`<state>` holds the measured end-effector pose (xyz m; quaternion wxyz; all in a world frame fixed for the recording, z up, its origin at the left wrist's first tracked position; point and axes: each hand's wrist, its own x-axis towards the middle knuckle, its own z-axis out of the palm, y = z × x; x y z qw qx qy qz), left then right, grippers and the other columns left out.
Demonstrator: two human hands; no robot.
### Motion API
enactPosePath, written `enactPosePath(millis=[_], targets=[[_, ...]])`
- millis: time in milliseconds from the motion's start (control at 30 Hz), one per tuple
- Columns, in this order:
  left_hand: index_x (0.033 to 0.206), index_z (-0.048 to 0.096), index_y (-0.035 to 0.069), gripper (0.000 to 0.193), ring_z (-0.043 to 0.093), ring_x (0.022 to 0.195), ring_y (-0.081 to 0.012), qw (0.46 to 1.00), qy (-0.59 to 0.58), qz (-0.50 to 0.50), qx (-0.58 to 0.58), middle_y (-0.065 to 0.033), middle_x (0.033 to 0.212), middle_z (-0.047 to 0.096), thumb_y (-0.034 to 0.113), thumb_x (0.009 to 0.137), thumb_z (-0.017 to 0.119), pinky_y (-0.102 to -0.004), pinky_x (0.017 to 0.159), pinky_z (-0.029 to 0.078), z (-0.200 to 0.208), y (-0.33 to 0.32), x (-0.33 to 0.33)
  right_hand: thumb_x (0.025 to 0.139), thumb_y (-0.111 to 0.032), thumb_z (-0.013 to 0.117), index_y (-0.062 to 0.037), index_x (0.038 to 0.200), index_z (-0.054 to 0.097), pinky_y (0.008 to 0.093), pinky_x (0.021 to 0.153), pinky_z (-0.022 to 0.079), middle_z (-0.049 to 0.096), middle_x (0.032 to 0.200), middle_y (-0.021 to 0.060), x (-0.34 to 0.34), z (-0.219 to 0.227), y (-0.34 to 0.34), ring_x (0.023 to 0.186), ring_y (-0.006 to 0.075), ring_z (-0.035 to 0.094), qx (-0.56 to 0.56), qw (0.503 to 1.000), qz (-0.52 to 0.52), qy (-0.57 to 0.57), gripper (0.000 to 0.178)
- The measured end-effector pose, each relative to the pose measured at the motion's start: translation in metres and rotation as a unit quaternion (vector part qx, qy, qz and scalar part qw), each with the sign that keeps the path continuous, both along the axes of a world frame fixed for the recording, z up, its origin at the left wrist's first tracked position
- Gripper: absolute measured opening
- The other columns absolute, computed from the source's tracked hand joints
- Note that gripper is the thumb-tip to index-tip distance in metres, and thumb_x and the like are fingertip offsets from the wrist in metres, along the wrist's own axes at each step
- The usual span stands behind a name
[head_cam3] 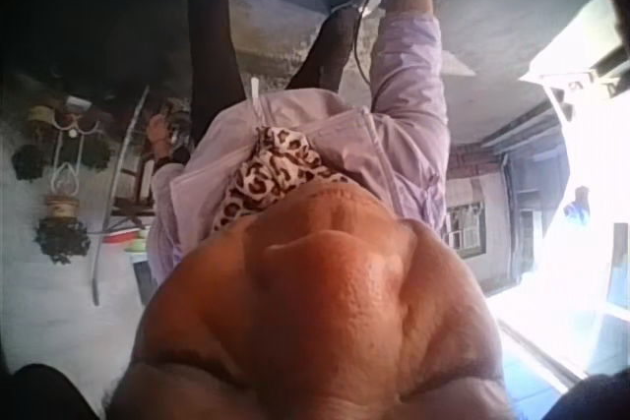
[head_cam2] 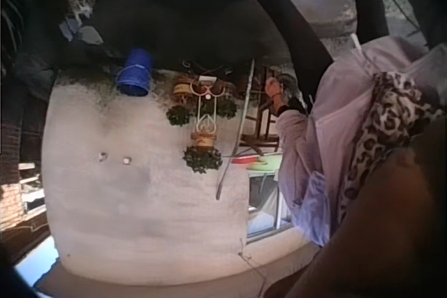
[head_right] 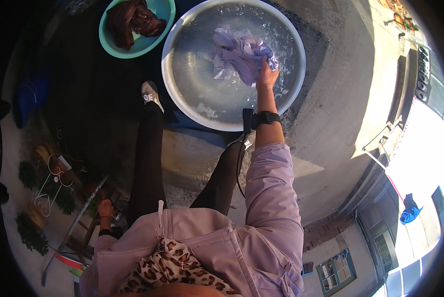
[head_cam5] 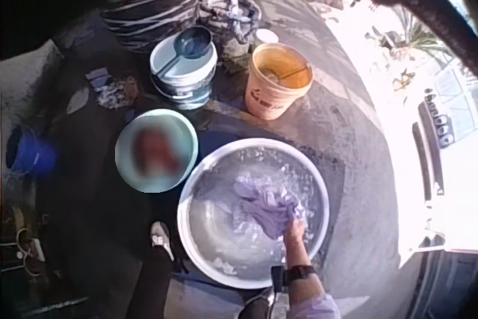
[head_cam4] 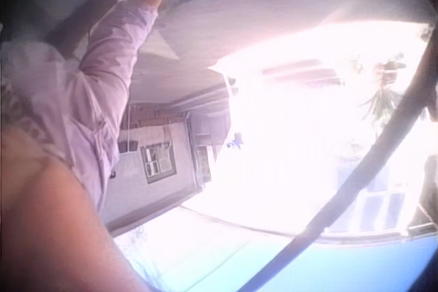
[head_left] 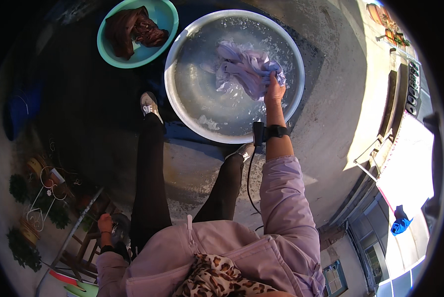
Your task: The person washes two pieces of clothing by hand in a large metal basin filled with water. They first wring out a brown garment and place it in a green basin, then wash and wring out a light purple garment, placing it in the same green basin.
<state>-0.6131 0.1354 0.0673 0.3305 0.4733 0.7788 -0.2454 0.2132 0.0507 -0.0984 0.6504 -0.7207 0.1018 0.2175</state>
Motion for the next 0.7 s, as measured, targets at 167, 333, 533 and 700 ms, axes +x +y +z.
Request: enactPosePath(millis=[167, 333, 533, 700], targets=[[0.087, 0.062, 0.002, 0.015, 0.058, 0.057, -0.0153, 0.997, -0.079, 0.009, 0.0, -0.0087, 0.067, 0.06, 0.011, 0.076, 0.055, -0.0298, 0.054, 0.048, -0.009, 0.008, -0.003, 0.066, -0.026, 0.073, -0.021, 0.1, 0.059, 0.0421, 0.095, 0.03, 0.046, 0.126, 0.0001, -0.045, -0.096, -0.048, 0.117, 0.0284, 0.038, -0.409, 0.817, 0.322, -0.246, 0.037], [0.085, 0.061, 0.001, 0.014, 0.057, 0.056, -0.0146, 0.999, -0.022, 0.012, -0.023, -0.0072, 0.066, 0.059, 0.009, 0.078, 0.052, -0.0281, 0.05, 0.046, -0.012, 0.01, 0.007, 0.066, -0.031, 0.072, -0.0289, 0.098, 0.058, 0.0588, 0.096, 0.02, 0.024, 0.141, -0.0046, -0.083, -0.154, -0.082, 0.131, 0.0328, 0.015, -0.479, 0.764, 0.427, -0.07, 0.036], [0.085, 0.061, 0.002, 0.014, 0.055, 0.052, -0.0139, 0.999, 0.013, 0.014, -0.045, -0.0087, 0.067, 0.058, 0.008, 0.077, 0.051, -0.0254, 0.044, 0.044, -0.011, 0.014, 0.015, 0.067, -0.03, 0.07, -0.0313, 0.101, 0.057, 0.0587, 0.097, 0.021, 0.018, 0.143, -0.0018, -0.095, -0.211, -0.088, 0.131, 0.0346, 0.013, -0.49, 0.735, 0.465, -0.066, 0.036], [0.084, 0.059, 0.004, 0.01, 0.054, 0.049, -0.0145, 0.997, -0.023, 0.067, -0.005, -0.0065, 0.067, 0.057, 0.006, 0.076, 0.053, -0.0247, 0.041, 0.042, -0.009, 0.012, 0.026, 0.078, -0.027, 0.052, -0.0297, 0.129, 0.039, 0.0529, 0.103, 0.017, 0.019, 0.142, 0.0054, -0.108, -0.258, -0.099, 0.132, 0.0308, 0.014, -0.546, 0.646, 0.533, -0.023, 0.053]])
